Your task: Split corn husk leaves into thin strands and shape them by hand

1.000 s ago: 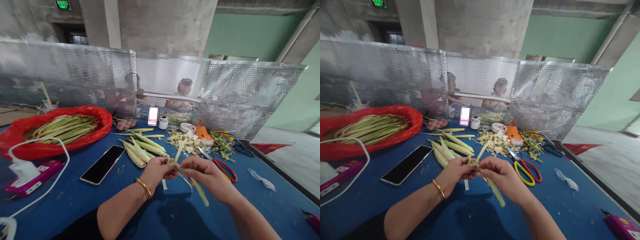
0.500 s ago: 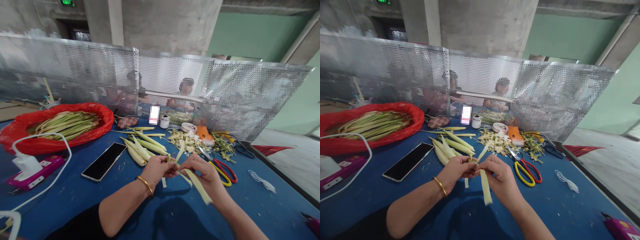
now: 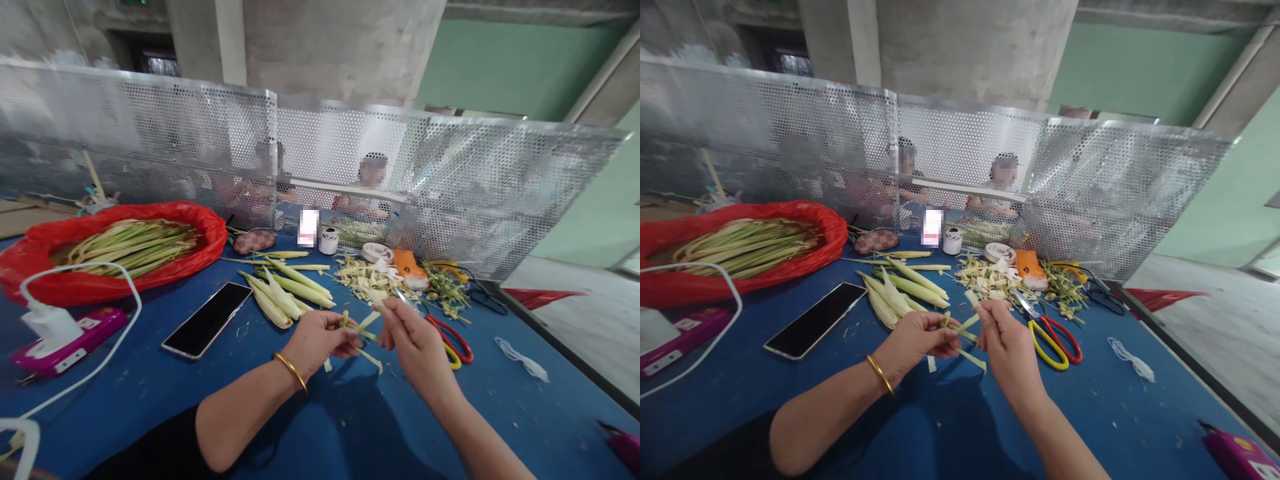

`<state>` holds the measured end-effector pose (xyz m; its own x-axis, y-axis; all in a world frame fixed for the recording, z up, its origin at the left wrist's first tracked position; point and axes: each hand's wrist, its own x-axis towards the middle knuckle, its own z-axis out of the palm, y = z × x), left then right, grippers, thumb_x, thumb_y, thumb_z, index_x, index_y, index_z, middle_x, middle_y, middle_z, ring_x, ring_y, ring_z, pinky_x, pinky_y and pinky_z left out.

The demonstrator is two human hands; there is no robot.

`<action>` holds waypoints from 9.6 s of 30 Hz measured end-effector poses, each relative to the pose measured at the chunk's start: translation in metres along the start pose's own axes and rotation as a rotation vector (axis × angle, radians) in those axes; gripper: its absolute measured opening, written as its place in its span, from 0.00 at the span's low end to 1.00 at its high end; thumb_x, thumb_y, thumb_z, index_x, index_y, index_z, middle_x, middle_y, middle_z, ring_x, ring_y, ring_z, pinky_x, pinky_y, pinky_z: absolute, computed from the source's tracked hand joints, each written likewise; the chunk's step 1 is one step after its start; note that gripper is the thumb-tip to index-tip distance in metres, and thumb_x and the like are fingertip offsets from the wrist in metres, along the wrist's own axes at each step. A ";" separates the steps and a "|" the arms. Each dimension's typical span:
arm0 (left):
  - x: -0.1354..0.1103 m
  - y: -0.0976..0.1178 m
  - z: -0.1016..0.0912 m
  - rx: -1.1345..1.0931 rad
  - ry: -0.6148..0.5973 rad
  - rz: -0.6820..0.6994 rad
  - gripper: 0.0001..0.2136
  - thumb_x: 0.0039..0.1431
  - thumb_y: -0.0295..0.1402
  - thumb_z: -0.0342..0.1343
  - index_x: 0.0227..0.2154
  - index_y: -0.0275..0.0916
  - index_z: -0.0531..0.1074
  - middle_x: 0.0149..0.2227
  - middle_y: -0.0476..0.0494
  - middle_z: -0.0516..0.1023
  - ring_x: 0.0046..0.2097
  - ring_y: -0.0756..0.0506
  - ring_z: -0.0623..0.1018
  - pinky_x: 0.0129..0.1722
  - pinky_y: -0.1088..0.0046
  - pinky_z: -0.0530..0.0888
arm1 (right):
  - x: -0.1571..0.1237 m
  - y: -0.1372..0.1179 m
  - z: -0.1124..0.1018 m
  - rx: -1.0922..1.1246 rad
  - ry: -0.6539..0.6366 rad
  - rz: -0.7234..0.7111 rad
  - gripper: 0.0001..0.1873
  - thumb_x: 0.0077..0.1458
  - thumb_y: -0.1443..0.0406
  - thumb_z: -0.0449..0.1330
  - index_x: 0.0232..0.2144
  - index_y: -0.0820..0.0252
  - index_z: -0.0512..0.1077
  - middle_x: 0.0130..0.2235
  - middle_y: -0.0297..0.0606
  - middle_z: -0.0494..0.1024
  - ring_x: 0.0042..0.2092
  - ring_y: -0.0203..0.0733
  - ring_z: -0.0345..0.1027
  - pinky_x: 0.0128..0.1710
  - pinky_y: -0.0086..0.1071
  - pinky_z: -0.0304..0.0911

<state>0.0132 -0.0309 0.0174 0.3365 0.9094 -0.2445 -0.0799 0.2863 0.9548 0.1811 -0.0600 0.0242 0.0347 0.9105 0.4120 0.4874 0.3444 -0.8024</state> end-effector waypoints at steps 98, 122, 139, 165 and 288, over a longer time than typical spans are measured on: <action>0.000 -0.009 0.001 0.069 -0.118 -0.007 0.12 0.38 0.31 0.59 0.30 0.35 0.73 0.22 0.50 0.78 0.25 0.49 0.78 0.27 0.75 0.72 | -0.003 0.002 0.009 0.026 -0.033 0.011 0.21 0.60 0.52 0.51 0.38 0.59 0.78 0.27 0.38 0.75 0.32 0.43 0.71 0.28 0.30 0.65; -0.004 -0.005 0.001 0.159 -0.165 0.071 0.07 0.41 0.34 0.58 0.24 0.36 0.73 0.23 0.51 0.77 0.28 0.47 0.76 0.31 0.72 0.72 | 0.001 0.012 0.011 -0.271 -0.066 -0.268 0.10 0.59 0.67 0.55 0.25 0.57 0.69 0.28 0.34 0.72 0.32 0.39 0.67 0.36 0.33 0.59; -0.005 -0.005 0.001 0.204 -0.190 0.089 0.07 0.42 0.33 0.55 0.24 0.36 0.73 0.22 0.50 0.76 0.26 0.48 0.76 0.30 0.73 0.71 | 0.003 0.006 0.009 -0.104 -0.122 -0.174 0.08 0.54 0.68 0.57 0.24 0.57 0.73 0.27 0.35 0.72 0.32 0.40 0.67 0.32 0.31 0.62; -0.005 0.002 0.002 0.109 -0.112 0.070 0.08 0.44 0.34 0.61 0.26 0.34 0.72 0.22 0.48 0.77 0.25 0.51 0.76 0.27 0.77 0.72 | 0.001 0.001 0.007 -0.081 -0.052 -0.088 0.08 0.53 0.65 0.58 0.24 0.58 0.73 0.26 0.34 0.75 0.30 0.39 0.68 0.32 0.31 0.61; -0.014 -0.022 0.007 0.189 -0.494 -0.070 0.08 0.41 0.35 0.63 0.24 0.35 0.77 0.20 0.51 0.74 0.16 0.55 0.67 0.20 0.78 0.66 | 0.002 0.010 0.012 0.714 0.152 0.397 0.17 0.42 0.54 0.69 0.26 0.59 0.71 0.25 0.32 0.74 0.34 0.43 0.74 0.37 0.34 0.68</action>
<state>0.0165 -0.0524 0.0011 0.7407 0.6261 -0.2436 0.1137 0.2405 0.9640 0.1754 -0.0520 0.0122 0.2294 0.9719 0.0535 -0.2552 0.1131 -0.9603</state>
